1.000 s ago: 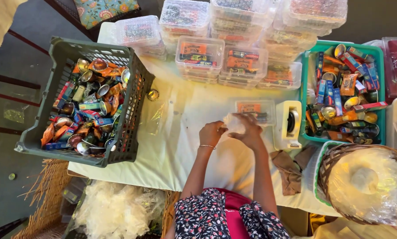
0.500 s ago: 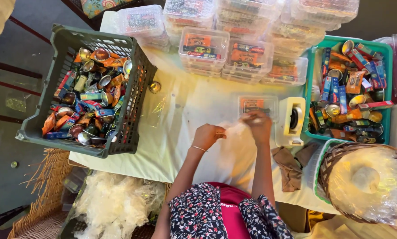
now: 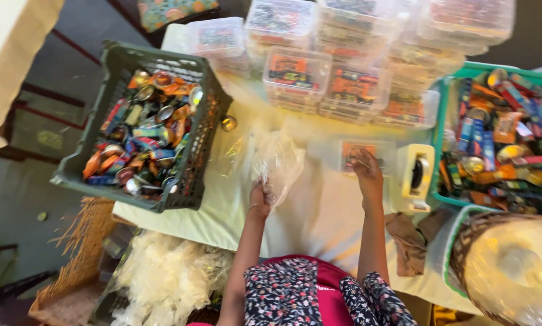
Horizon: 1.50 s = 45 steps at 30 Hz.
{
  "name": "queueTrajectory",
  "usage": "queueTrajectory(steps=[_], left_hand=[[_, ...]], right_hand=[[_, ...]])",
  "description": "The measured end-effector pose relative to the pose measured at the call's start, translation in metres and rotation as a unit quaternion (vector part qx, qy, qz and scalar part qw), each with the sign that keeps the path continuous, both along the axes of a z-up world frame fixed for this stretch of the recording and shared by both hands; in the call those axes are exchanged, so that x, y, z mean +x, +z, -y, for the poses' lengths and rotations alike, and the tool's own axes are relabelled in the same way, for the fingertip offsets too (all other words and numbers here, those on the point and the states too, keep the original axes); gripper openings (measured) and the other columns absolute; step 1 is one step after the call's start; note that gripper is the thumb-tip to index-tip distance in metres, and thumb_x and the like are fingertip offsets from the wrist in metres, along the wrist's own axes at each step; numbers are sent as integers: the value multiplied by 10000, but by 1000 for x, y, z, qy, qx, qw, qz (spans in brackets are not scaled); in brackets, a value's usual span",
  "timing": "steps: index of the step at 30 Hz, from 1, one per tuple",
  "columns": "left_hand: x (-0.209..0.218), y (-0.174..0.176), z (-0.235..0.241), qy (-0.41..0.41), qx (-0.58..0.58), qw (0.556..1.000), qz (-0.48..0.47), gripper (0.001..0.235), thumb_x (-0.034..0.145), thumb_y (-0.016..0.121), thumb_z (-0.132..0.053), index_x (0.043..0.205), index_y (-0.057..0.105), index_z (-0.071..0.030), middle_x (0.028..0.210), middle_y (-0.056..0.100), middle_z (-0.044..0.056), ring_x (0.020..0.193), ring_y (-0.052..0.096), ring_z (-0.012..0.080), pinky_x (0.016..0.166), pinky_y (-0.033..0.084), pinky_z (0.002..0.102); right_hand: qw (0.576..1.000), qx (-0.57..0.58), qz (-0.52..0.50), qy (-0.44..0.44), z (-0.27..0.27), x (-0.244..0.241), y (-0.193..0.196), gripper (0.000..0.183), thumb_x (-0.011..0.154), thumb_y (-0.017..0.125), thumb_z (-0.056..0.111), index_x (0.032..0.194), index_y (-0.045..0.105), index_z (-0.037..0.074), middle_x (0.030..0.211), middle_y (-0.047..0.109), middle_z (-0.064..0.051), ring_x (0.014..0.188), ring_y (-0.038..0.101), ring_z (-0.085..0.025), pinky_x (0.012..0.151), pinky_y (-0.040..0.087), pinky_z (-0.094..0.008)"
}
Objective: The person sits at a table and wraps small plastic containers filled with items in bubble wrap. They use a tape dispenser to seal the bubble wrap around each container before placing the wrapped items into a basket.
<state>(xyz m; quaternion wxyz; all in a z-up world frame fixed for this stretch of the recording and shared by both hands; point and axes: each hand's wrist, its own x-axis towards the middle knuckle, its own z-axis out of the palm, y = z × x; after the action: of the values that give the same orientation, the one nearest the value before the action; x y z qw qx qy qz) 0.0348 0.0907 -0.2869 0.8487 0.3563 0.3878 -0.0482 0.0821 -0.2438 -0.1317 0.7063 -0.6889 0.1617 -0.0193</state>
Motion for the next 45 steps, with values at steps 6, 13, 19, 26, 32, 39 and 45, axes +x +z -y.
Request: queueTrajectory(steps=[6, 13, 19, 26, 32, 39, 45], left_hand=[[-44, 5, 39, 3, 620, 761, -191, 616, 959, 637, -278, 1463, 443, 19, 1366, 573, 203, 1107, 569, 328, 858, 501, 458], [-55, 72, 71, -413, 815, 403, 56, 619, 908, 603, -229, 1511, 510, -126, 1611, 378, 125, 1566, 248, 293, 1188, 268, 569], [-37, 180, 74, -577, 674, 455, 69, 710, 824, 589, -336, 1516, 476, -223, 1718, 161, 68, 1550, 121, 372, 1115, 162, 694], [-20, 46, 80, -518, 721, 459, 40, 391, 1080, 541, -419, 1423, 557, -233, 1532, 420, -3, 1447, 358, 285, 1136, 259, 585], [-1, 69, 70, -346, 814, 451, 116, 790, 844, 691, -483, 1509, 438, -139, 1560, 454, 84, 1487, 313, 324, 1096, 276, 551], [-4, 103, 63, -349, 783, 507, 89, 941, 828, 590, -685, 1558, 396, -124, 1488, 527, 114, 1510, 242, 412, 1089, 197, 660], [-11, 95, 62, -369, 784, 496, 61, 828, 865, 566, -737, 1484, 466, -196, 1440, 569, 117, 1484, 329, 395, 1144, 195, 666]], right_hand=[[990, -44, -66, 119, -91, -3, -9, 520, 907, 730, 225, 1405, 590, 169, 1243, 642, -74, 1091, 674, -184, 883, 520, -362], [861, -395, 204, 248, -166, -29, 28, 478, 814, 829, 264, 1273, 700, 289, 1524, 484, -129, 1313, 509, -392, 1024, 490, -437], [888, -436, 60, 132, -113, -28, -46, 551, 805, 712, 38, 1333, 665, 192, 1527, 461, -110, 1164, 578, -353, 991, 518, -434], [964, -245, 40, 92, -127, -30, -24, 294, 931, 597, -17, 1162, 701, 131, 1235, 676, -100, 966, 702, -275, 788, 564, -363], [926, -327, 158, 100, -153, -23, -60, 213, 868, 714, 28, 1067, 730, 102, 1161, 672, -99, 1063, 636, -321, 910, 524, -405], [841, -483, 228, 81, -137, -5, -48, 298, 816, 737, 90, 1111, 690, 94, 1129, 654, -91, 1034, 627, -325, 876, 542, -419], [842, -508, 149, 103, -125, 29, -63, 98, 943, 680, 99, 1036, 676, 131, 1023, 641, -78, 964, 638, -317, 774, 548, -439]])
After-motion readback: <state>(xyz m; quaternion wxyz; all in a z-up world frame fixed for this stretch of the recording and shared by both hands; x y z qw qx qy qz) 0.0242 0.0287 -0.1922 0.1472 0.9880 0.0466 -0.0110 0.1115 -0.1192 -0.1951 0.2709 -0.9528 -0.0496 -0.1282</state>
